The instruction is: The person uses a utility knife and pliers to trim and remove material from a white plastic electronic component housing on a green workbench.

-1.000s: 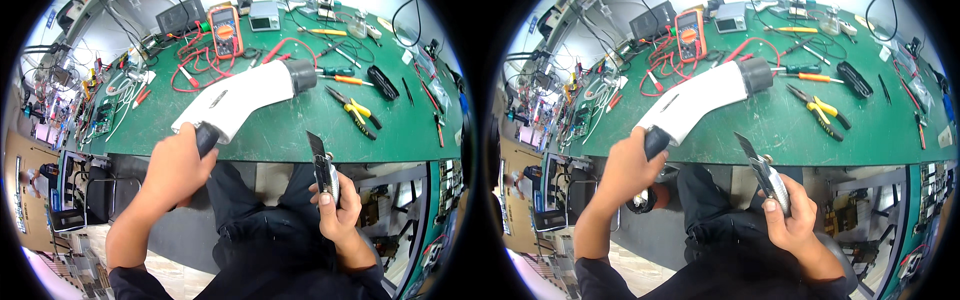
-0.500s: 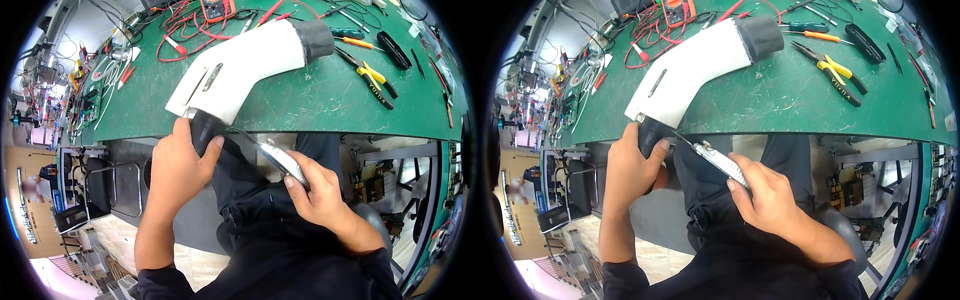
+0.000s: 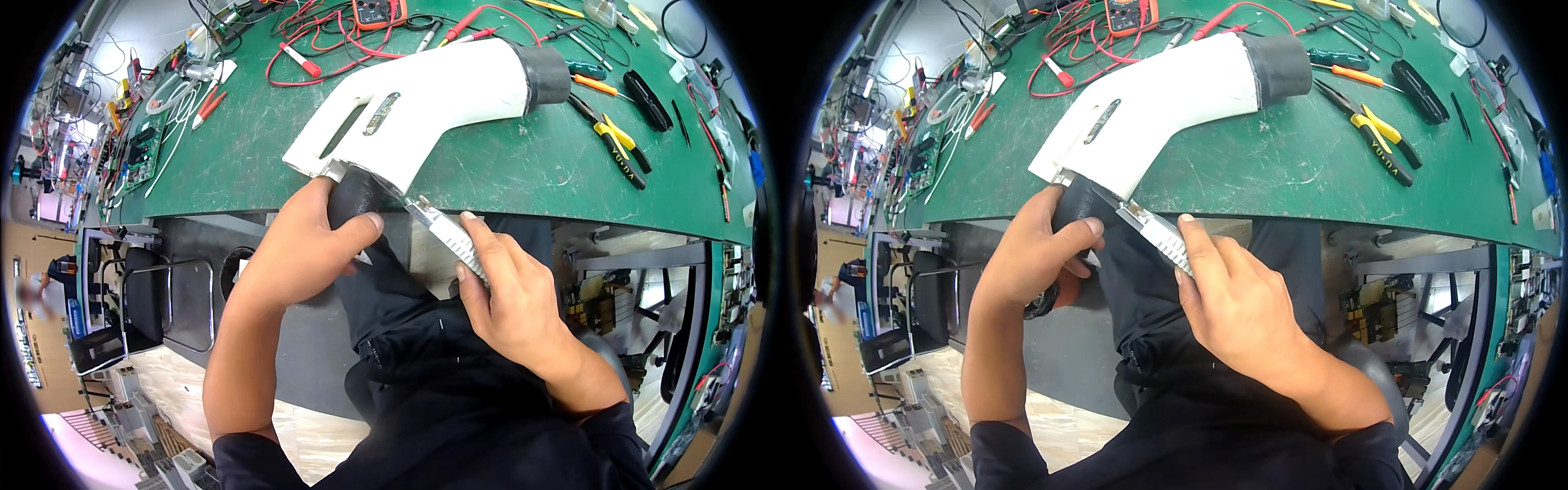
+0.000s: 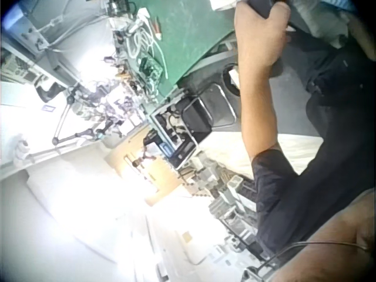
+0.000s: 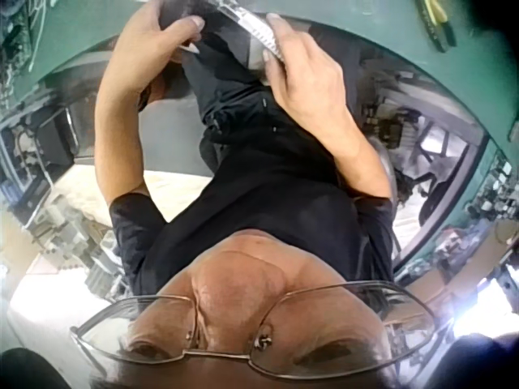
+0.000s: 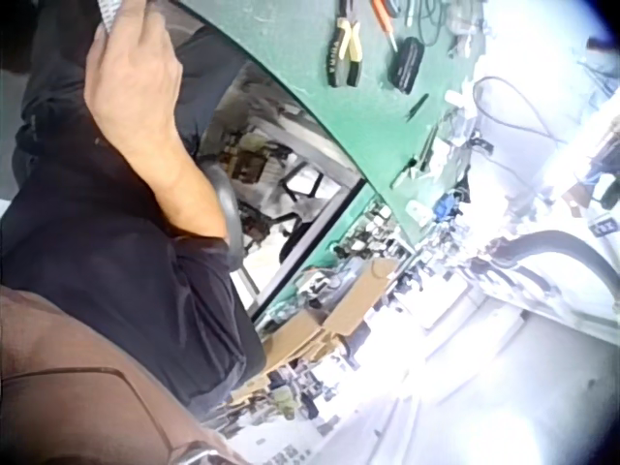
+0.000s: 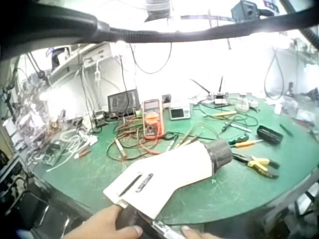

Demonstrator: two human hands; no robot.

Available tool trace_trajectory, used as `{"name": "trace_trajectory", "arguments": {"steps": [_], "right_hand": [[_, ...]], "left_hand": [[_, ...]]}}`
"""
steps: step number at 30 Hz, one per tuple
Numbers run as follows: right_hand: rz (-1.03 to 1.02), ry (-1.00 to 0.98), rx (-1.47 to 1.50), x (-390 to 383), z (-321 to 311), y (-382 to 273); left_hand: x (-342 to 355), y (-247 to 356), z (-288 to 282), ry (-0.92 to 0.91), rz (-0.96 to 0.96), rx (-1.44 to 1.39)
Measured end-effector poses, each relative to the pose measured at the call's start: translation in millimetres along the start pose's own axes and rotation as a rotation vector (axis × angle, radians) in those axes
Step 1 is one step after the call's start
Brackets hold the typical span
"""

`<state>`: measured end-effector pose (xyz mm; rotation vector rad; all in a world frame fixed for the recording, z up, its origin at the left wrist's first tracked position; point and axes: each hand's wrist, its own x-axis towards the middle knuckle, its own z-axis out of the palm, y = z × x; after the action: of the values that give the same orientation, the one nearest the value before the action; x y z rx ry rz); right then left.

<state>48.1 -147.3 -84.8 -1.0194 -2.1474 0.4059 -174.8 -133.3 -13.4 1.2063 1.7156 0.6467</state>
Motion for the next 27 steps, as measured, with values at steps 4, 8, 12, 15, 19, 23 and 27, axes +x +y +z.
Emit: {"name": "trace_trajectory", "arguments": {"steps": [4, 8, 12, 15, 19, 23, 27], "right_hand": [[-0.004, -0.006, -0.039, -0.7, 1.1, -3.6], [0.097, -0.118, -0.103, 1.0, -7.6, -17.6], [0.188, -0.286, -0.149, 14.6, -10.3, -21.4], [0.248, -0.333, -0.059, 25.3, -6.9, -25.2], [0.172, -0.190, 0.030, 12.6, -0.6, -14.1], [0.267, -0.210, 0.153, -9.9, 14.3, 25.7], [0.260, -0.387, 0.098, 18.2, -13.1, -42.9]], "left_hand": [[-2.5, -0.6, 1.0, -0.035, -0.002, -0.018], [5.7, -10.2, -0.5, -0.030, 0.147, 0.119], [14.6, -17.1, 4.1, 0.009, 0.228, 0.119], [11.4, -24.9, 8.5, 0.059, 0.255, 0.110], [-10.0, -18.9, 8.6, 0.086, 0.192, 0.151], [-2.4, -25.7, 15.8, 0.074, 0.262, 0.151], [-13.0, -39.4, 16.6, 0.170, 0.275, 0.057]]}}
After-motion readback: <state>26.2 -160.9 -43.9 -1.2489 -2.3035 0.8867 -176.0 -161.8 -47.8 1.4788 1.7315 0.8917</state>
